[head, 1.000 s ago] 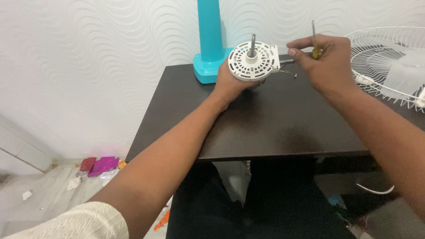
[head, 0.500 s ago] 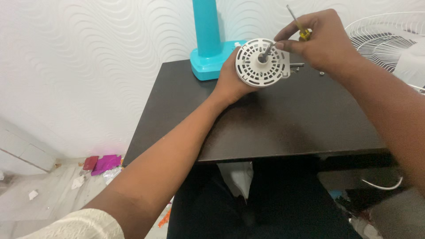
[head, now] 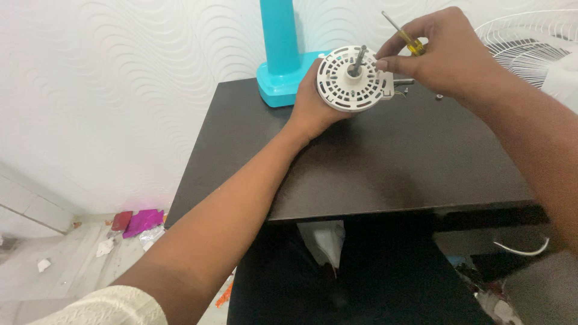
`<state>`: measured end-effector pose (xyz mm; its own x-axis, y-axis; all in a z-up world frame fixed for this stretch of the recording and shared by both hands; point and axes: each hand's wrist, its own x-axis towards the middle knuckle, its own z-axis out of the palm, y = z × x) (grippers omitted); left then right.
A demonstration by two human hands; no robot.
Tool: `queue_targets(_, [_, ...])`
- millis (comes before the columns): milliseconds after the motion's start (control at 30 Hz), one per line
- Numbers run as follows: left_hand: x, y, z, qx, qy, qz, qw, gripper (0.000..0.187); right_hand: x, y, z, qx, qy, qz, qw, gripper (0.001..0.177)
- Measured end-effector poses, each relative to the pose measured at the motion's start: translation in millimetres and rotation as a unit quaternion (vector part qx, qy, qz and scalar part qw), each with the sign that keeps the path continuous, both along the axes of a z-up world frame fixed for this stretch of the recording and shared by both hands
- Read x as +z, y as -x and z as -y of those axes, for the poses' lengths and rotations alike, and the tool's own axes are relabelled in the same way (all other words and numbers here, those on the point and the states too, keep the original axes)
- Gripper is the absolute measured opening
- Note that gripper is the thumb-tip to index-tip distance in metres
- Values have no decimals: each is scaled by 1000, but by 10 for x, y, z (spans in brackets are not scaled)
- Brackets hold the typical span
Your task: The person disassembles an electric fan motor by hand and with a screwdriver, removing screws and separating the motor housing. The person then places the motor into a white plastic housing component.
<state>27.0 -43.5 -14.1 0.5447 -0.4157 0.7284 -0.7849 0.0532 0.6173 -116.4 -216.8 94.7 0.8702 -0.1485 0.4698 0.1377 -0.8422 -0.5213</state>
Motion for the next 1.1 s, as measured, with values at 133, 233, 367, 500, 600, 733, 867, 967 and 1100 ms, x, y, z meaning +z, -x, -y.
queue_targets(133, [-13,6,16,7,-13,-5,1000,80,-13,-140,78,16,32,19,999,22])
queue_targets(233, [-13,7,21,-1,-12,4,1000,79,-41,-263,125,29,67,32,997,22])
queue_targets(367, [-1,20,6,-15,-13,6,1000,79,-75,-378,172,39,78,23,996,23])
queue_targets(500, [7,54,-7,-28,-24,-27,999,80,-66,-458,184,64,93,21,993,19])
queue_targets(600, [9,75,-8,-35,-20,-25,999,78,-69,-500,164,66,113,18,991,17])
queue_targets(733, [16,74,-8,-46,-14,-22,999,79,-56,-509,142,84,176,52,979,12])
queue_targets(867, [14,69,-15,-46,-17,-26,998,79,-21,-492,98,36,295,44,954,6])
queue_targets(967, [10,69,-21,-56,-3,-20,998,79,9,-476,59,24,363,52,930,11])
queue_targets(1100, [1,68,-11,-51,-8,-22,998,79,73,-523,12,22,398,33,916,22])
